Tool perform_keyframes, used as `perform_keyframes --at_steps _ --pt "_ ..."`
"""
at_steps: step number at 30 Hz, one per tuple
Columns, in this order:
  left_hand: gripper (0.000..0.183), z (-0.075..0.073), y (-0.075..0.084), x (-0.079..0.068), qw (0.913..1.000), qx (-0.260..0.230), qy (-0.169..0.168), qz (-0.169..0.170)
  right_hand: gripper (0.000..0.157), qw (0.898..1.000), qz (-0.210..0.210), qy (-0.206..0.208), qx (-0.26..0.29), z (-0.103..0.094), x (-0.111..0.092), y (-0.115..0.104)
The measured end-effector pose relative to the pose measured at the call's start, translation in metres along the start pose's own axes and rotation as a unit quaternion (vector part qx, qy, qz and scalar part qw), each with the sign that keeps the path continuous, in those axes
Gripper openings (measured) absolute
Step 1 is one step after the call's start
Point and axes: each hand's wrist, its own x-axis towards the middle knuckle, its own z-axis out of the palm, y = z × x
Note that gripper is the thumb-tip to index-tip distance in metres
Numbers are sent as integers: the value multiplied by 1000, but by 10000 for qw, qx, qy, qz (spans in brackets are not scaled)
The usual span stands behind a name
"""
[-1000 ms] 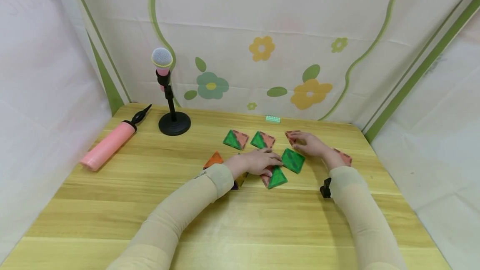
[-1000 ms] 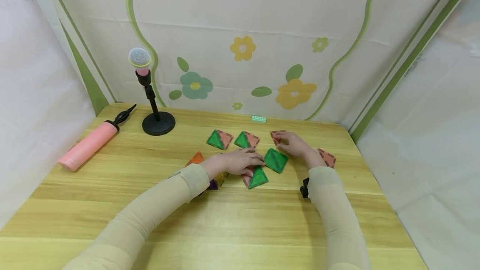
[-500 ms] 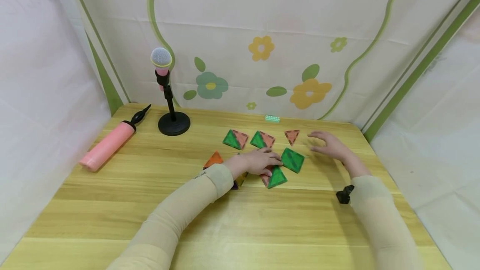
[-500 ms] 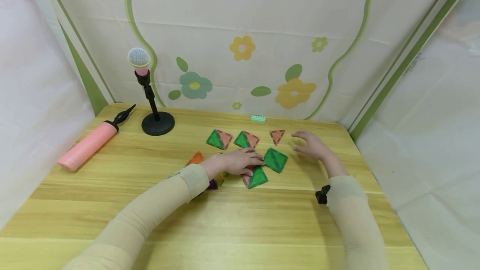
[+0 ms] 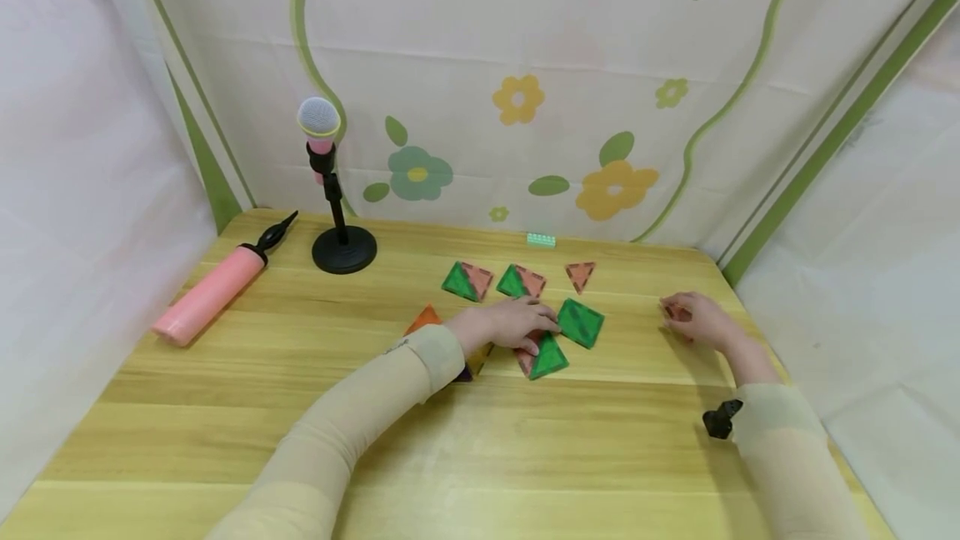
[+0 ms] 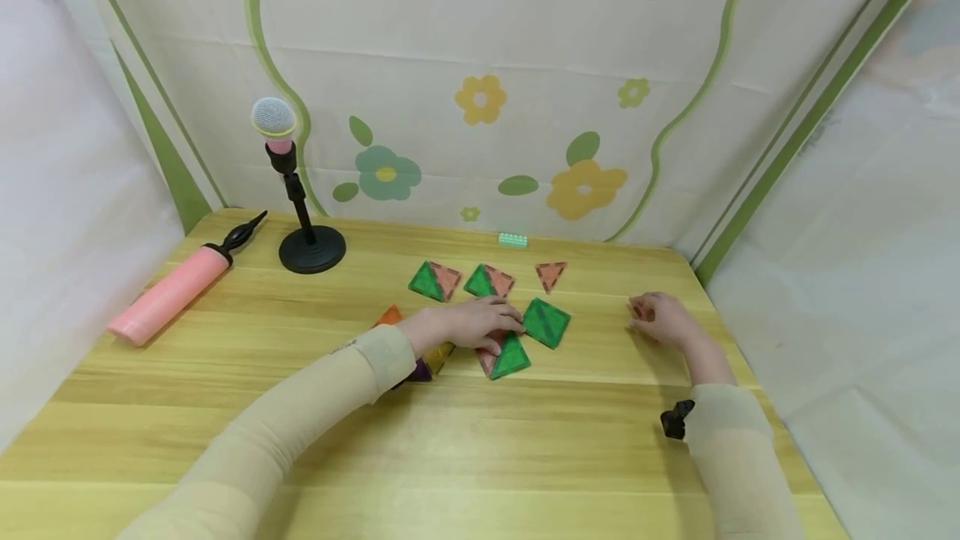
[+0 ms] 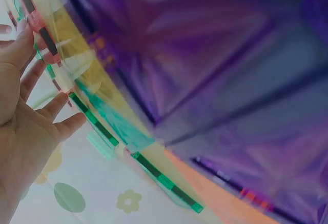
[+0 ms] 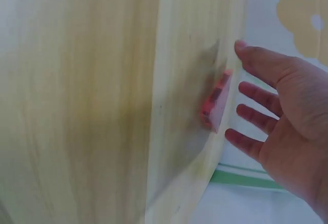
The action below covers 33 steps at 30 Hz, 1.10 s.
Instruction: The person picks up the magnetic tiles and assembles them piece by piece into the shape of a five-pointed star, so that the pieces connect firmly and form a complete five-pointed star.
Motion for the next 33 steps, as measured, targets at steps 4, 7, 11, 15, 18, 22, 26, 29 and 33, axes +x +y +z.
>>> perform_keyframes --at_steps 4,7,11,15,18,22,26,29,33 --pt "55 -2 -2 0 10000 48 -73 41 56 9999 -127 -62 -63 5 9 -16" --pt "54 -2 -2 -1 9999 26 -99 94 58 9998 -183 -93 -8 12 23 -33" --pt "53 -1 -2 -2 9997 -26 -114 197 59 9993 -316 -155 97 22 46 -53" --pt "53 0 1 -5 9993 -8 -147 335 61 9986 -438 -292 109 32 67 -67" --pt "53 1 4 -8 9988 -6 -184 460 62 9980 -512 -354 49 36 78 -74" --pt "55 3 8 -12 9984 43 -205 522 60 9976 -602 -348 -23 38 86 -78" --pt "56 3 10 -16 9983 45 -267 517 55 9952 -918 -313 157 39 90 -81" --pt "57 2 10 -17 9978 -13 -324 572 51 9918 -1180 -345 363 41 91 -83" --pt "62 -2 8 -14 9972 -133 -267 684 50 9898 -1312 -363 425 42 88 -82"
